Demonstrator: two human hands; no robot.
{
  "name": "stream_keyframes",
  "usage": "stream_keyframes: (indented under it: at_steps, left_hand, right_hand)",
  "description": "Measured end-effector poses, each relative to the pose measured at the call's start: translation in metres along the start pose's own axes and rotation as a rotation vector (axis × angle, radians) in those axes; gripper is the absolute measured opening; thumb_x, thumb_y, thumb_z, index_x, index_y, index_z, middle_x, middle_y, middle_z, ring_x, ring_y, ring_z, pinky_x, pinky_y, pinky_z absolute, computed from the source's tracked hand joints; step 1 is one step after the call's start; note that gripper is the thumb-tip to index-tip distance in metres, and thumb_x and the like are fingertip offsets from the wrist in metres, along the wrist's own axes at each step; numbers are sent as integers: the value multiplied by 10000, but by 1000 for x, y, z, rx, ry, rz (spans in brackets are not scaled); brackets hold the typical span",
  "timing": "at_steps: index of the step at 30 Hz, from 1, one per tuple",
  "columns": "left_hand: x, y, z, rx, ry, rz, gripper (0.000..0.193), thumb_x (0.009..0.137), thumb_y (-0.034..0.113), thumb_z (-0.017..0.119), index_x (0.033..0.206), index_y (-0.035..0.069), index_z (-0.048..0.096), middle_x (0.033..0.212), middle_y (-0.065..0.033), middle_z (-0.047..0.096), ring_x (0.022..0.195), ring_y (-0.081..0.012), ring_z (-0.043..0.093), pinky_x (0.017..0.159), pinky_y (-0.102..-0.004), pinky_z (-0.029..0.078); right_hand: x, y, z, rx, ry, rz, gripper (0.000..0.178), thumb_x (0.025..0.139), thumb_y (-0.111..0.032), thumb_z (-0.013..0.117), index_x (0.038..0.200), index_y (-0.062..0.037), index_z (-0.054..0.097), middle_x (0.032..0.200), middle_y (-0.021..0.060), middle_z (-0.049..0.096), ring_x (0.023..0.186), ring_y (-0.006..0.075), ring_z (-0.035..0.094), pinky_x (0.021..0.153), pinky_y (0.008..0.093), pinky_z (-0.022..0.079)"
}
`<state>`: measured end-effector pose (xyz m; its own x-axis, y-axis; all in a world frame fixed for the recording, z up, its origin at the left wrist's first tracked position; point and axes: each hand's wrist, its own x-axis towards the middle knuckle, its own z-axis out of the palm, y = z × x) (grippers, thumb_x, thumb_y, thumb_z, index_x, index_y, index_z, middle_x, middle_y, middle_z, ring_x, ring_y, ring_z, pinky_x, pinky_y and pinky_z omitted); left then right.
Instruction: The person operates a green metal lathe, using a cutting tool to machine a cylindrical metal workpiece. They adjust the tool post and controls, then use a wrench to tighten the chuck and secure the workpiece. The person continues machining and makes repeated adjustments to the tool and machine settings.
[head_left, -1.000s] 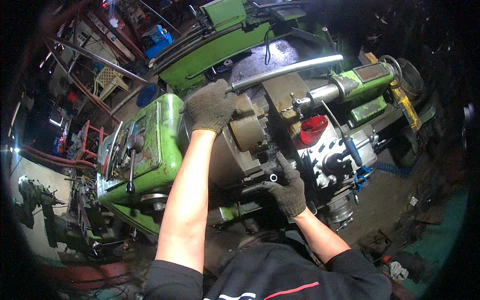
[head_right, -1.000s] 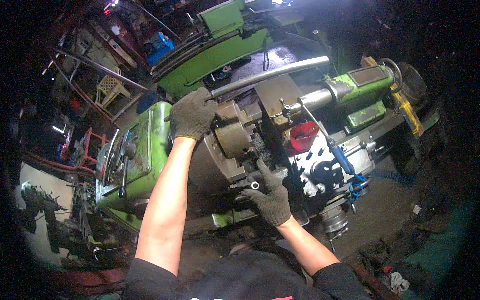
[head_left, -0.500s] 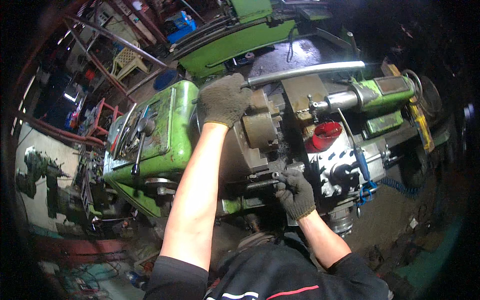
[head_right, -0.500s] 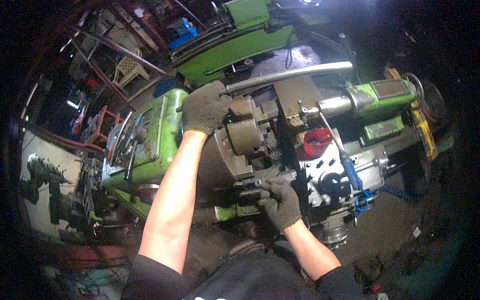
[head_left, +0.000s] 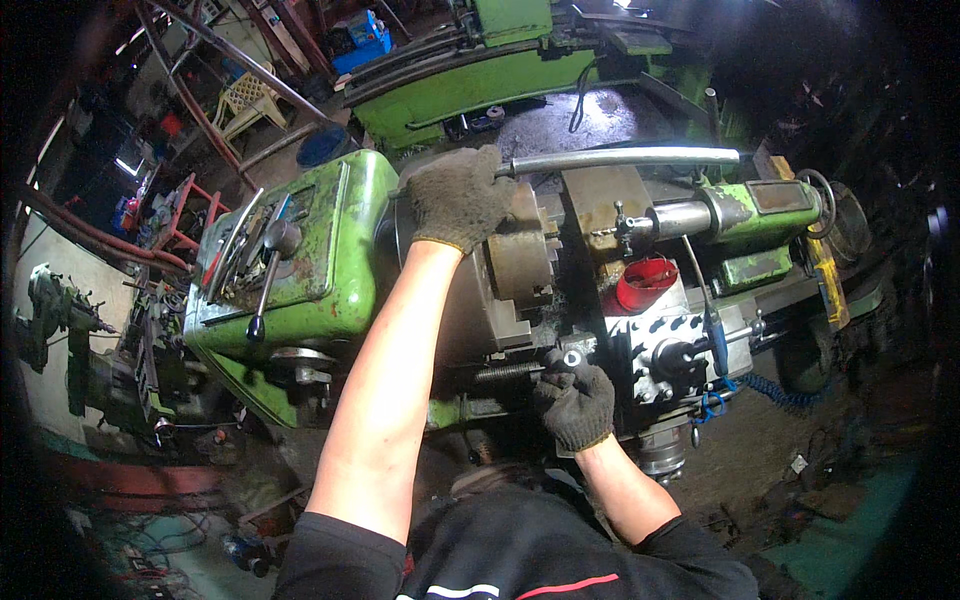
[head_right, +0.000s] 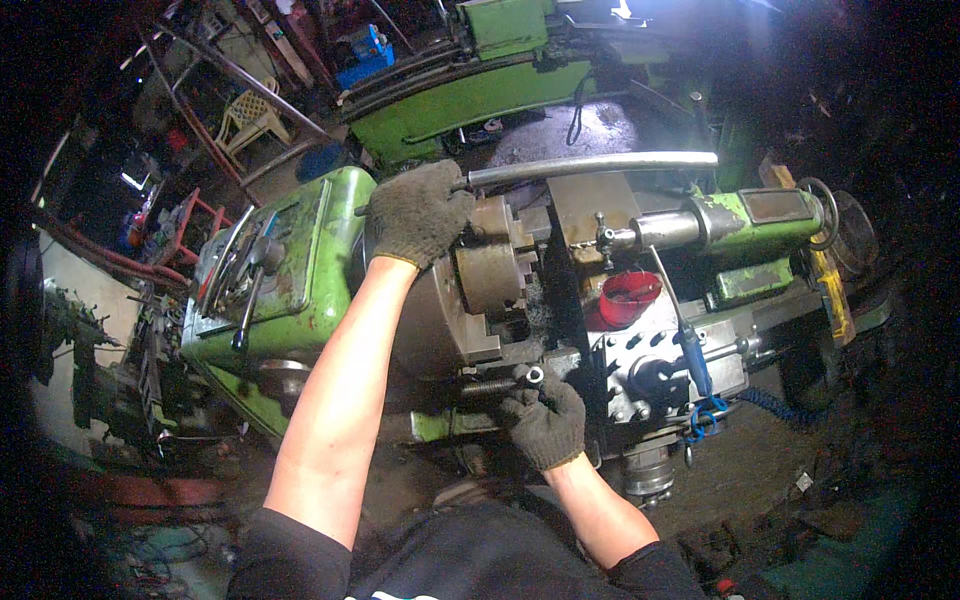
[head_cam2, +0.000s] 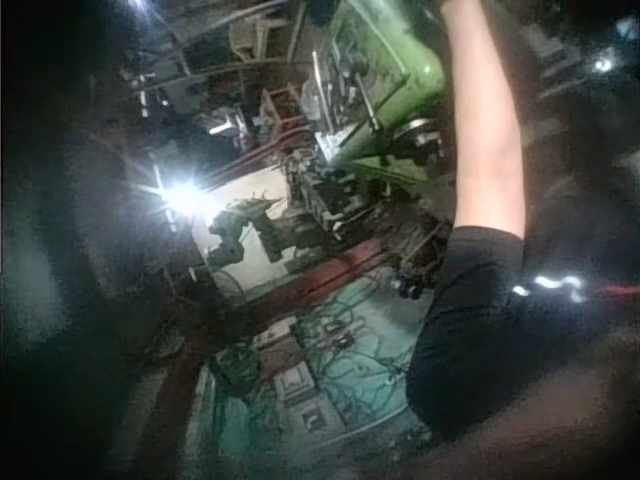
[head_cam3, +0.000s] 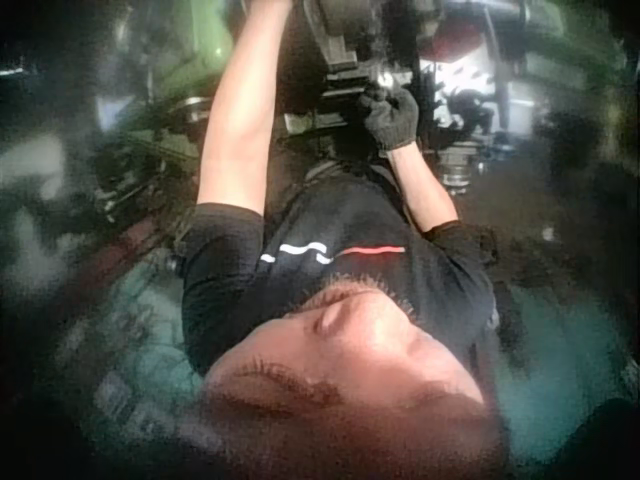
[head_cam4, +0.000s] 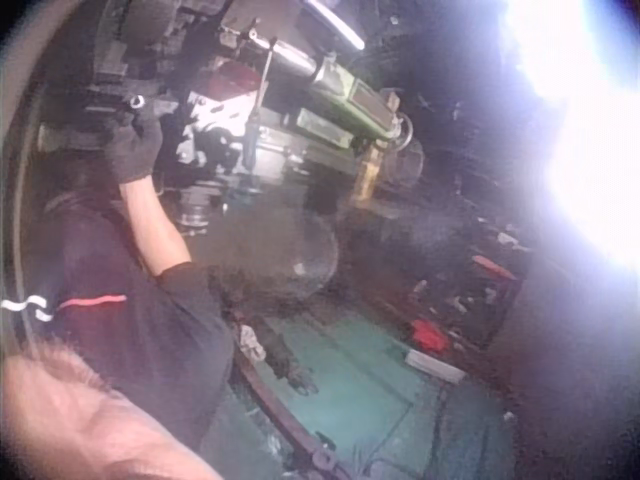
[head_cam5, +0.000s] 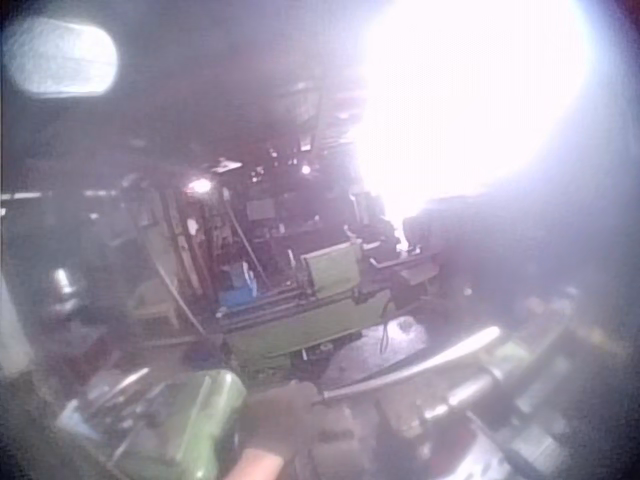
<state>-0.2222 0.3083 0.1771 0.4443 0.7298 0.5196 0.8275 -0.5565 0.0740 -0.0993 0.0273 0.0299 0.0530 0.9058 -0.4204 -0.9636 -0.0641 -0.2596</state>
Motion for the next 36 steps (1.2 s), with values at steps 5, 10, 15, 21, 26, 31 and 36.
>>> stream_keyframes:
  at_steps: [5, 10, 15, 21, 26, 31, 36]
  left_hand:
    - [-1, -1, -1, -5, 8, -5, 233, 900, 355, 674, 934, 126, 701, 938, -153, 742, 904, -407, 741, 791, -574, 565]
    - [-1, -1, -2, -37, 11, 2, 229, 899, 349, 678, 935, 125, 705, 940, -156, 740, 905, -407, 741, 797, -570, 567]
    - [0, -1, -4, -22, 1, 5, 229, 901, 350, 676, 937, 127, 709, 941, -159, 739, 905, -408, 741, 804, -566, 571]
    - [0, 1, -4, -15, 2, 19, 224, 898, 348, 675, 924, 127, 698, 926, -159, 732, 893, -412, 737, 796, -569, 568]
    - [1, 2, -3, 0, 25, 30, 208, 899, 334, 678, 910, 127, 685, 895, -154, 725, 870, -417, 732, 777, -571, 561]
    - [-4, 2, -6, 14, 89, 81, 224, 864, 375, 708, 866, 150, 709, 842, -145, 713, 807, -404, 735, 729, -561, 568]
    - [-23, 29, -36, -57, 87, 147, 292, 857, 450, 759, 857, 159, 735, 851, -134, 729, 784, -377, 740, 698, -529, 579]
  right_hand:
    - [4, 5, -3, 79, 10, -3, 158, 990, -145, 658, 1103, -36, 679, 941, 112, 691, 847, 244, 663, 777, 385, 572]
    - [15, 6, -15, 537, -10, 182, 96, 1007, -126, 653, 1057, -48, 682, 915, 102, 702, 828, 226, 672, 790, 361, 595]
    - [16, 9, -11, 515, 41, 150, 90, 1034, -140, 657, 997, -68, 697, 934, 93, 719, 806, 211, 684, 781, 341, 615]
    - [16, 1, 4, 457, 75, 137, 166, 1115, -207, 642, 1146, -73, 735, 1068, 135, 787, 834, 224, 767, 785, 357, 670]
    - [29, 2, -19, 181, -102, 66, 270, 1153, -254, 618, 1332, -65, 692, 1182, 153, 779, 912, 251, 791, 802, 381, 693]
    - [48, -1, -8, -376, -101, -311, 348, 1104, -112, 663, 1441, -51, 599, 1329, 128, 704, 1071, 203, 751, 882, 365, 649]
    - [75, -31, 44, -329, 50, -396, 453, 1136, -147, 658, 1558, -44, 531, 1222, 94, 695, 969, 182, 698, 862, 322, 626]
